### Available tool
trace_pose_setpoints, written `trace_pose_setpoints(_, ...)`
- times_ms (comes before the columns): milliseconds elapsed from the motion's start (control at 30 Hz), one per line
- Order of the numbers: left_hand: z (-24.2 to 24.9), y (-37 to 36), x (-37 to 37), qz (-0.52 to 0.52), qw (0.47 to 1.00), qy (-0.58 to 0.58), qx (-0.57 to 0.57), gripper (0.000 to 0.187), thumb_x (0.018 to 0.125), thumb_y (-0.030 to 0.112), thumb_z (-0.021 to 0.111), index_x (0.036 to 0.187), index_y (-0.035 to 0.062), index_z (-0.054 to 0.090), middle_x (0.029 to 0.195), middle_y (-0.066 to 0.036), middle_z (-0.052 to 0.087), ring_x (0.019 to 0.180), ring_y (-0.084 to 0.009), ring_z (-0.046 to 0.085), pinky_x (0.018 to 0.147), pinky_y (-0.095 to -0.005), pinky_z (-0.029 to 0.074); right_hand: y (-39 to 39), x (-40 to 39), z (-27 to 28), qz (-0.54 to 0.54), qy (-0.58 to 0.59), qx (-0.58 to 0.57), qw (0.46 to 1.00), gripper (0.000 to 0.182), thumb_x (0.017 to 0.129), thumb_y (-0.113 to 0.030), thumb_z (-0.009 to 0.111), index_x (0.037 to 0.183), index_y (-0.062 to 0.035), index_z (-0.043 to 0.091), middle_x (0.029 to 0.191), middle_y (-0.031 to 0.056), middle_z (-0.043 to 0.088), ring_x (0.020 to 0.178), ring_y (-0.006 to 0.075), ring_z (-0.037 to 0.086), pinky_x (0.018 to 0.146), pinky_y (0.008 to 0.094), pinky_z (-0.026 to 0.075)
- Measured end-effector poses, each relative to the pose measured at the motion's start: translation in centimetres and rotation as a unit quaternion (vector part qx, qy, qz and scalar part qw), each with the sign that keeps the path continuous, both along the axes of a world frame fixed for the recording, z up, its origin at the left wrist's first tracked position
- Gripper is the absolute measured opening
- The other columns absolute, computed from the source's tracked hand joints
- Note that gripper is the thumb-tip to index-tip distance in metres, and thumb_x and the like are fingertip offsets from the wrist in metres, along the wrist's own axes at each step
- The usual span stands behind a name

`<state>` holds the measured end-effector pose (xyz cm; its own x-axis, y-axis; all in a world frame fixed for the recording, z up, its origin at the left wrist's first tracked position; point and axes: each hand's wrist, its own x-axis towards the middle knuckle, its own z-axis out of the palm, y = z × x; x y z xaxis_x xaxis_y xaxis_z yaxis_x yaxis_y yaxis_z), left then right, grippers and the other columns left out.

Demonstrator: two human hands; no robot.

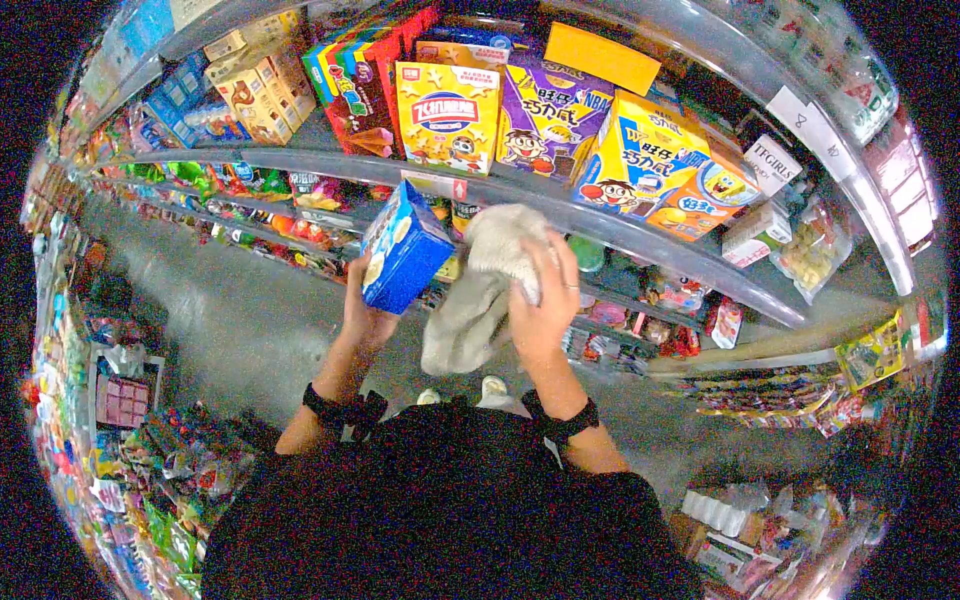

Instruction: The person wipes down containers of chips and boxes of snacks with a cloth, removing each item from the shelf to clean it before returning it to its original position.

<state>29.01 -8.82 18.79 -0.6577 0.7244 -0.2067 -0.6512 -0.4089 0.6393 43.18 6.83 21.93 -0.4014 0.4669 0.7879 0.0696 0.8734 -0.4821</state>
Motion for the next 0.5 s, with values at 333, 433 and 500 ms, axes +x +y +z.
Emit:
trace_pose_setpoints(333, -0.3, -0.2, -0.3, -0.024, 0.999, -0.039, 0.028, 0.058, 0.088, 0.044, 0.044, 0.128, 0.0028, 0.041, 0.120, -0.013, 0.055, 0.105, -0.0230, 0.057, 0.090, -0.0342, 0.046, -1.6, 0.3, -1.0, 0.080, -0.058, 0.314, 0.944, 0.050, 0.058, -0.009, 0.066, 0.106, -0.0219, 0.064, 0.118, 0.0065, 0.059, 0.079, 0.0246, 0.059, 0.068, 0.0359, 0.046)
trace_pose_setpoints(433, -1.0, -1.0, -1.0, -0.010, 0.999, -0.032, -0.007, 0.059, 0.085, 0.047, 0.047, 0.126, 0.0043, 0.043, 0.112, -0.013, 0.059, 0.096, -0.0243, 0.060, 0.083, -0.0370, 0.050, 0.6, -0.6, 0.6, 0.037, -0.064, 0.114, 0.991, 0.049, 0.059, -0.002, 0.063, 0.106, -0.0157, 0.064, 0.116, 0.0095, 0.060, 0.093, 0.0285, 0.060, 0.078, 0.0371, 0.047)
trace_pose_setpoints(500, -0.5, -1.1, -1.0, 0.001, 0.999, -0.043, -0.031, 0.058, 0.085, 0.047, 0.047, 0.126, 0.0045, 0.044, 0.113, -0.014, 0.059, 0.095, -0.0248, 0.061, 0.083, -0.0374, 0.051, 2.1, -0.8, 1.5, 0.015, 0.011, -0.056, 0.998, 0.047, 0.061, 0.004, 0.058, 0.105, -0.0094, 0.063, 0.114, 0.0142, 0.059, 0.106, 0.0315, 0.056, 0.090, 0.0388, 0.043)
